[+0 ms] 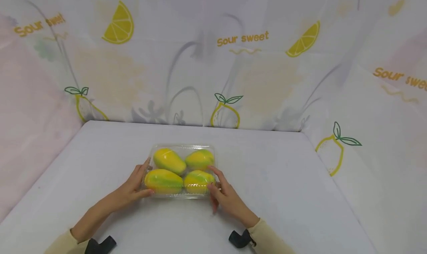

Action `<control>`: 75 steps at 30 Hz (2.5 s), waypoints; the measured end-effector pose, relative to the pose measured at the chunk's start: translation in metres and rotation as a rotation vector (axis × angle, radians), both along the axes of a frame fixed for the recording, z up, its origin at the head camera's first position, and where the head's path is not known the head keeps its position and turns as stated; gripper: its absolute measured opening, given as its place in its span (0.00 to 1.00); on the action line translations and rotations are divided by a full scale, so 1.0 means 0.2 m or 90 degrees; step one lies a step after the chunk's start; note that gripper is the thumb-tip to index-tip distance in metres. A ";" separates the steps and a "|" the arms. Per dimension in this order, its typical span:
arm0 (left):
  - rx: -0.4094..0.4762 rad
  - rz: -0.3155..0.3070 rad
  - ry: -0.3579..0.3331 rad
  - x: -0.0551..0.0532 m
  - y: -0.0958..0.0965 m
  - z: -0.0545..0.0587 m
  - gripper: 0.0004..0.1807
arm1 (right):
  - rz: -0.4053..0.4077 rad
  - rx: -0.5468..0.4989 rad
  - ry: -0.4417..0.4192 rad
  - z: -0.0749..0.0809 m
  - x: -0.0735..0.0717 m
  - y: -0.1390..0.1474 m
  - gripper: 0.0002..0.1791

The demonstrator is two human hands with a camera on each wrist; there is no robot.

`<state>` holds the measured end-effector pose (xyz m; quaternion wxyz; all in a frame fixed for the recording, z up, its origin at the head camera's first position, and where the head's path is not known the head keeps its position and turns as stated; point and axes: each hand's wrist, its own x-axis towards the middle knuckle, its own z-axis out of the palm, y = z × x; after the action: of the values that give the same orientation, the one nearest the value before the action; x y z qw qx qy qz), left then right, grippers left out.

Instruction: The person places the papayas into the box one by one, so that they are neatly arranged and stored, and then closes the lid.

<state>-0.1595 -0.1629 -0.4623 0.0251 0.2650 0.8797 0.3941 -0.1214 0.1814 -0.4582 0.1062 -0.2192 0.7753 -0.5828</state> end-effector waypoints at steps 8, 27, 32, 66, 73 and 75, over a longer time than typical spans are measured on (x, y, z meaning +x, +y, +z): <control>0.020 -0.009 -0.061 0.02 -0.01 0.02 0.62 | 0.130 -0.066 0.011 -0.05 -0.03 0.09 0.40; 0.176 -0.262 -0.364 -0.02 -0.11 0.05 0.55 | 0.239 -0.209 -0.059 -0.06 -0.05 0.11 0.44; 0.245 -0.325 -0.413 -0.04 -0.13 0.04 0.53 | 0.205 -0.191 -0.027 -0.05 -0.05 0.11 0.42; 0.343 -0.348 -0.457 -0.05 -0.12 0.02 0.50 | 0.097 -0.244 -0.012 -0.07 -0.02 0.06 0.17; 0.346 -0.353 -0.444 -0.06 -0.11 -0.02 0.50 | 0.079 -0.262 0.012 -0.09 -0.01 0.05 0.21; 0.340 -0.347 -0.437 -0.06 -0.11 -0.02 0.50 | 0.092 -0.261 0.008 -0.08 -0.01 0.06 0.21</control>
<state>-0.1716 -0.1850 -0.4669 0.3455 0.3371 0.5888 0.6483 -0.1244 0.1926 -0.4745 0.0963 -0.2951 0.6234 -0.7176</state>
